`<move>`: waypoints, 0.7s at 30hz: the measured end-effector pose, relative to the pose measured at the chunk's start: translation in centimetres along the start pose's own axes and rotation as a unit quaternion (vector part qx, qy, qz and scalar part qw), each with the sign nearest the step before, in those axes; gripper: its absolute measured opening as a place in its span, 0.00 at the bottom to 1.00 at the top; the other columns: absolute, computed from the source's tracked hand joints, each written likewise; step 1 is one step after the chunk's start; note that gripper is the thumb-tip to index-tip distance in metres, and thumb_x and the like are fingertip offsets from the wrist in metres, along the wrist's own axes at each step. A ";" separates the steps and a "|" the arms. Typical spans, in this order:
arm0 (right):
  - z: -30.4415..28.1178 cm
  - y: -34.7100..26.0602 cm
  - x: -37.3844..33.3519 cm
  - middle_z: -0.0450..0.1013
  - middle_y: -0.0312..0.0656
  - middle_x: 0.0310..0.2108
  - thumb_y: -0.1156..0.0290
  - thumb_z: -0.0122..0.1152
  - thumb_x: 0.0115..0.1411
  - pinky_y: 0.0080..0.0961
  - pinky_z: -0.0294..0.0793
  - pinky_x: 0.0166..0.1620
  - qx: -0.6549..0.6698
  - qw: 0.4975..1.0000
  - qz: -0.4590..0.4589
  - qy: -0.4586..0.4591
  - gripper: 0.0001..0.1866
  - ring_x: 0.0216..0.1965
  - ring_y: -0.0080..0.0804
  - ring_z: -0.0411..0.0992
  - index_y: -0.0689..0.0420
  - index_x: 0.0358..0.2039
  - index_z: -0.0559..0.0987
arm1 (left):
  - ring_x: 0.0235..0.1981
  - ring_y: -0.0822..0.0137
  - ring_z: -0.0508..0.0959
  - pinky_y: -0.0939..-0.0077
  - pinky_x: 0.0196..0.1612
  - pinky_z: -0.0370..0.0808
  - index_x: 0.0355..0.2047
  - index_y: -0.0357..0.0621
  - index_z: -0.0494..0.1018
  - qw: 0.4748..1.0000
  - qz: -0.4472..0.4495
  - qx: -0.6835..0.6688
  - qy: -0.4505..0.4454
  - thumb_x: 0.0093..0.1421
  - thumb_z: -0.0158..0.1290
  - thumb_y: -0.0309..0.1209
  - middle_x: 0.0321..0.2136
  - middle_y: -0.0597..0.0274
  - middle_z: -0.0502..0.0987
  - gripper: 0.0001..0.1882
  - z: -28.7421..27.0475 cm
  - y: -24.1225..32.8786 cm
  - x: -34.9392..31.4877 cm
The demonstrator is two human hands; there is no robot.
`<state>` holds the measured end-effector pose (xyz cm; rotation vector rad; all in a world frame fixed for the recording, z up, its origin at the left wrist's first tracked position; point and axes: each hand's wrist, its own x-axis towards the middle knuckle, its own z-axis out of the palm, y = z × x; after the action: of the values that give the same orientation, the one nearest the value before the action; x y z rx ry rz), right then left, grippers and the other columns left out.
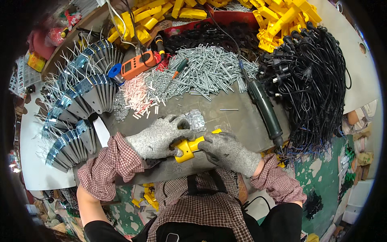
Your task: The person assembles electronic components and metal brackets using an electric screwdriver and pliers, then solders wires with a soldering iron.
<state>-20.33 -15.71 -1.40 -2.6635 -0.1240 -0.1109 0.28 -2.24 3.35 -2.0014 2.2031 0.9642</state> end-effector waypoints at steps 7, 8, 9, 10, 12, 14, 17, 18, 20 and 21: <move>-0.6 -0.8 0.3 0.71 0.42 0.37 0.73 0.57 0.56 0.33 0.76 0.41 0.013 0.999 -0.014 -0.036 0.12 0.38 0.40 0.75 0.53 0.42 0.74 | 0.62 0.45 0.59 0.47 0.60 0.63 0.57 0.54 0.68 0.998 -0.005 -0.028 0.059 0.49 0.65 0.37 0.56 0.50 0.64 0.33 0.7 0.2 -0.9; 0.1 -0.9 0.5 0.71 0.42 0.38 0.73 0.56 0.57 0.34 0.76 0.41 -0.011 0.999 -0.033 -0.024 0.12 0.39 0.40 0.75 0.53 0.43 0.73 | 0.62 0.45 0.59 0.47 0.60 0.63 0.57 0.54 0.68 0.998 0.006 -0.024 0.066 0.49 0.65 0.37 0.56 0.50 0.64 0.33 0.7 0.2 -1.0; 0.7 -1.1 0.4 0.71 0.42 0.38 0.73 0.53 0.58 0.35 0.76 0.43 -0.004 0.999 -0.040 -0.007 0.13 0.41 0.40 0.75 0.54 0.45 0.72 | 0.61 0.46 0.60 0.50 0.61 0.63 0.55 0.52 0.69 0.998 -0.013 -0.042 0.052 0.49 0.65 0.37 0.56 0.51 0.64 0.32 0.8 0.2 -0.9; 0.4 -1.5 0.3 0.71 0.42 0.39 0.73 0.52 0.59 0.35 0.76 0.44 0.015 0.999 -0.035 0.002 0.12 0.41 0.40 0.75 0.54 0.45 0.72 | 0.60 0.47 0.61 0.52 0.61 0.63 0.53 0.50 0.69 0.997 -0.036 -0.062 0.034 0.48 0.66 0.36 0.56 0.51 0.64 0.31 1.0 0.0 -1.1; 1.1 -1.8 0.1 0.72 0.43 0.39 0.72 0.53 0.59 0.36 0.76 0.43 -0.011 0.998 -0.051 0.039 0.13 0.42 0.40 0.75 0.55 0.45 0.72 | 0.60 0.47 0.61 0.53 0.61 0.63 0.51 0.49 0.70 0.997 -0.026 -0.059 0.034 0.48 0.66 0.37 0.56 0.52 0.63 0.30 1.2 -0.1 -1.3; 0.4 -1.0 0.6 0.72 0.43 0.39 0.73 0.53 0.58 0.36 0.76 0.43 -0.031 0.996 -0.078 -0.018 0.13 0.41 0.41 0.75 0.56 0.44 0.72 | 0.59 0.46 0.62 0.53 0.61 0.63 0.50 0.48 0.70 0.995 -0.036 -0.075 0.052 0.48 0.66 0.37 0.56 0.52 0.63 0.29 1.6 -0.2 -1.4; 0.3 -1.1 1.7 0.72 0.44 0.39 0.74 0.56 0.56 0.36 0.76 0.42 0.003 0.990 -0.129 -0.057 0.13 0.40 0.42 0.75 0.57 0.44 0.72 | 0.59 0.47 0.62 0.53 0.62 0.63 0.50 0.48 0.70 0.993 -0.025 -0.088 0.079 0.49 0.65 0.38 0.56 0.51 0.63 0.28 2.1 -0.4 -1.7; 0.4 -1.3 2.2 0.73 0.44 0.39 0.75 0.58 0.55 0.35 0.76 0.42 0.050 0.987 -0.151 -0.038 0.14 0.39 0.43 0.75 0.57 0.43 0.72 | 0.59 0.47 0.63 0.54 0.62 0.63 0.50 0.47 0.70 0.991 -0.019 -0.093 0.097 0.49 0.65 0.38 0.56 0.51 0.63 0.28 2.2 -0.4 -1.8; 0.9 -2.6 2.8 0.72 0.47 0.41 0.74 0.60 0.54 0.36 0.75 0.45 0.156 0.980 -0.103 -0.074 0.16 0.43 0.45 0.73 0.57 0.44 0.73 | 0.59 0.46 0.63 0.54 0.62 0.63 0.54 0.47 0.68 0.992 -0.038 -0.085 0.084 0.49 0.64 0.38 0.57 0.49 0.62 0.32 2.3 -0.4 -1.9; -0.1 -2.7 3.0 0.71 0.48 0.42 0.73 0.61 0.54 0.37 0.73 0.49 0.195 0.977 -0.087 -0.004 0.17 0.47 0.46 0.72 0.57 0.45 0.73 | 0.60 0.45 0.62 0.55 0.62 0.63 0.57 0.46 0.65 0.987 -0.023 -0.095 0.127 0.49 0.64 0.38 0.58 0.49 0.62 0.35 2.7 -0.6 -2.1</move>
<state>-17.69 -13.12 0.17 -2.2578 -0.3443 -0.1182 0.13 0.82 1.71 -2.3703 2.2465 0.9988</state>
